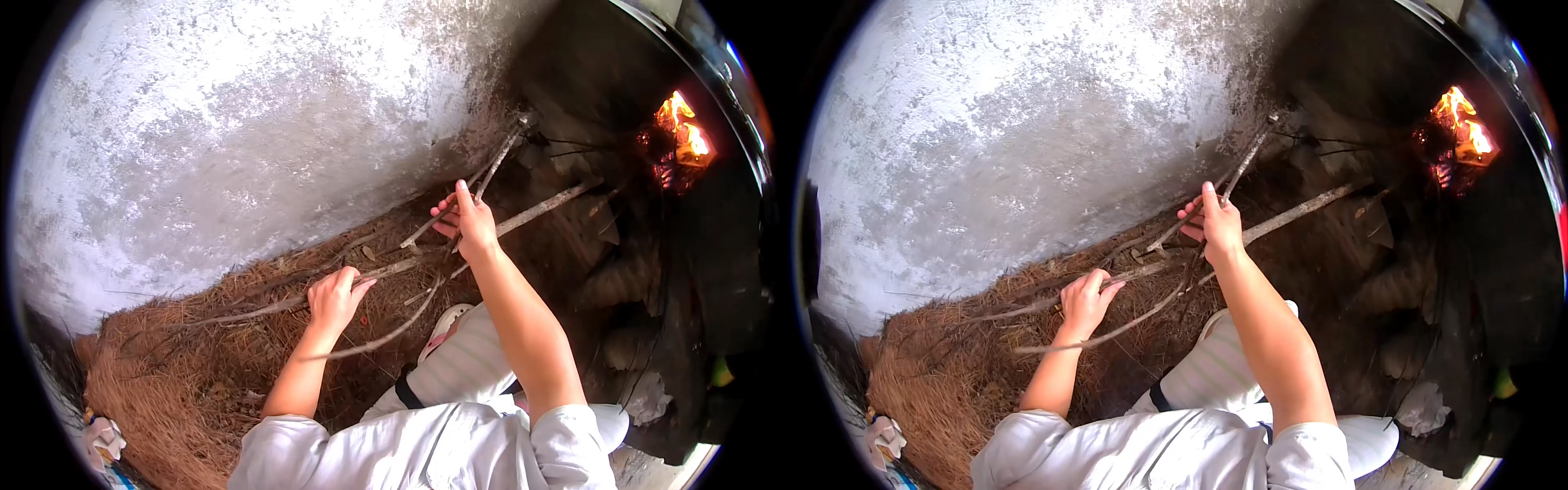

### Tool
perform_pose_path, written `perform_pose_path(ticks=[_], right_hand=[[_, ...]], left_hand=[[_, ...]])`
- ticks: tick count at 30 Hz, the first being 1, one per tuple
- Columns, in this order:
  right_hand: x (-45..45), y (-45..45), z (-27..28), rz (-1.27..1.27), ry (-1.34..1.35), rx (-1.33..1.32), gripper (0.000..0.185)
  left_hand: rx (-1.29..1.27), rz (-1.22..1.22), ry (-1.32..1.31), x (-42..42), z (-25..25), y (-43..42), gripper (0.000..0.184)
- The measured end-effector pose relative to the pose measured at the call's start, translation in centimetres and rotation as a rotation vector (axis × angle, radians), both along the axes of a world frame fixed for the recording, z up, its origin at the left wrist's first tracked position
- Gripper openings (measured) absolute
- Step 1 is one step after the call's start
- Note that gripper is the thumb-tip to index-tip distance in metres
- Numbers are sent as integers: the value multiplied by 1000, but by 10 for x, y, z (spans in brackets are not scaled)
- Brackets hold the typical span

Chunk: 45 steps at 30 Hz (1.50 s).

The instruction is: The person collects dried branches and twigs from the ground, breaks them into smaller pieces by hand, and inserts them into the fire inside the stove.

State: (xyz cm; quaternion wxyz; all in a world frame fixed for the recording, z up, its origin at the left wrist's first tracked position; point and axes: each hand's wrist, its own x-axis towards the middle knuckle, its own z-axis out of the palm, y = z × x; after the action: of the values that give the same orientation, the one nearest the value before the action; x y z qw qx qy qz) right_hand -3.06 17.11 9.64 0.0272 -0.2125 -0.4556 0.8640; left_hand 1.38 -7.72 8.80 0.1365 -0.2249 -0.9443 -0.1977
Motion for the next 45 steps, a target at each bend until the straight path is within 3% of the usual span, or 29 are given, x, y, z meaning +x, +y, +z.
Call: perform_pose_path(ticks=[10, 17, 22, 30, 32, 33, 34, 36, 38, 42, 44, 45], right_hand=[[4, 3, -4, -283, 38, -138, 34], [21, 16, 15, 71, -25, 207, 36], [23, 29, 11, 15, -20, 502, 33], [27, 34, 12, -77, 80, 626, 29], [24, 35, 4, -229, 208, 995, 25], [21, 35, 11, -375, 459, 1180, 21], [22, 36, 19, -468, 443, 1376, 18], [31, 33, 47, -649, 493, 1693, 25], [36, 27, 66, -634, 813, 1906, 38], [42, -3, 94, 3, 946, 2395, 46], [23, -7, 78, 220, 907, 2517, 47], [18, -6, 73, 271, 939, 2449, 47]], left_hand=[[76, -1, 145, 1, -6, 18, 26], [-60, 66, 10, -16, -20, 11, 30], [-190, 184, -79, -38, -18, -9, 36], [-283, 186, 38, -53, -17, -55, 34], [-248, 157, 29, -54, -12, -58, 34], [-214, 130, 17, -54, -11, -59, 33], [-210, 132, 19, -55, -12, -61, 33], [-216, 80, 33, -58, -12, -64, 33], [-241, 67, 23, -57, -9, -63, 32], [-357, 54, 12, -49, -3, -52, 31], [-373, 30, 44, -45, 2, -49, 31], [-374, 1, 63, -43, 4, -49, 31]])
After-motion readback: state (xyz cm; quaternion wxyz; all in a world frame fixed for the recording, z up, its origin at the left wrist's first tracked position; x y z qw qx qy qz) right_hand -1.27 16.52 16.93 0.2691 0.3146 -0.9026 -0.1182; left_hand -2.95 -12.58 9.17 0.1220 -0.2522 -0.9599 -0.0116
